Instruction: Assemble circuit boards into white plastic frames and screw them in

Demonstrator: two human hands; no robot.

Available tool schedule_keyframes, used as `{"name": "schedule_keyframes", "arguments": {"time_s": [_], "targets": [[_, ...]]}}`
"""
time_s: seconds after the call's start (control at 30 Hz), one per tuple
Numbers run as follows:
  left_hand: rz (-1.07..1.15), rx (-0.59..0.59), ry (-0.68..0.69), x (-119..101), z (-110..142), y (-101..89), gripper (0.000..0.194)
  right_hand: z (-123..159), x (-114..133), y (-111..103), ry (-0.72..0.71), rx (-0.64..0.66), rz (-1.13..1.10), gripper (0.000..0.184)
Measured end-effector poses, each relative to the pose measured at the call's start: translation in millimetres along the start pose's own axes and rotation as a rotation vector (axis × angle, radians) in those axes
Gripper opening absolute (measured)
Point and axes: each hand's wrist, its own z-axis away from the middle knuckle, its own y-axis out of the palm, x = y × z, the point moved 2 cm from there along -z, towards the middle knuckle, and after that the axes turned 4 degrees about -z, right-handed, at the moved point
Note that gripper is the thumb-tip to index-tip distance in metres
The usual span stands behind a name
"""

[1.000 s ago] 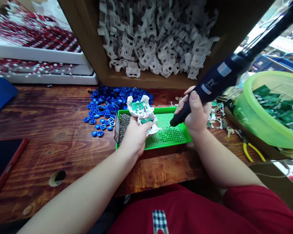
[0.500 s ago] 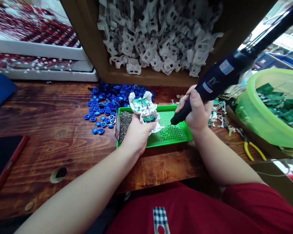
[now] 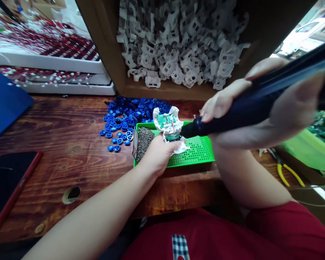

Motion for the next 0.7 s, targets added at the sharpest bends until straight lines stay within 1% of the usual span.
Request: {"name": "schedule_keyframes", "arguments": {"time_s": [0.07,0.13,0.23,0.33,0.4,0.5,0.57,0.7], "targets": [[-0.020,0.017,0.004,0,1,0.4,0.034,1,-10,9,-0.072,0.029,-0.120,0.041],[-0.039,0.002,0.009,0,2,0.4,0.030,2,-22,12,-0.087,0.059,-0.169,0.033],[-0.050,-0.026,-0.002,0,2,0.4,0.035,3,-31,10,-0.089,0.058,-0.214,0.026],[-0.051,-0.044,-0.010,-1,2,0.7,0.035,3,-31,8,-0.062,0.026,-0.211,0.026],[-0.061,-0.039,0.003,-1,2,1.1,0.035,2,-30,8,-0.070,0.013,-0.214,0.027],[-0.093,-0.028,0.041,-3,1,1.5,0.037,0,-30,10,-0.099,0.027,-0.238,0.028],[-0.106,-0.041,0.055,-4,0,1.1,0.039,0,-31,10,-0.101,0.041,-0.246,0.027],[-0.120,-0.043,0.035,-2,0,0.7,0.038,2,-32,11,-0.096,0.049,-0.248,0.024]]}}
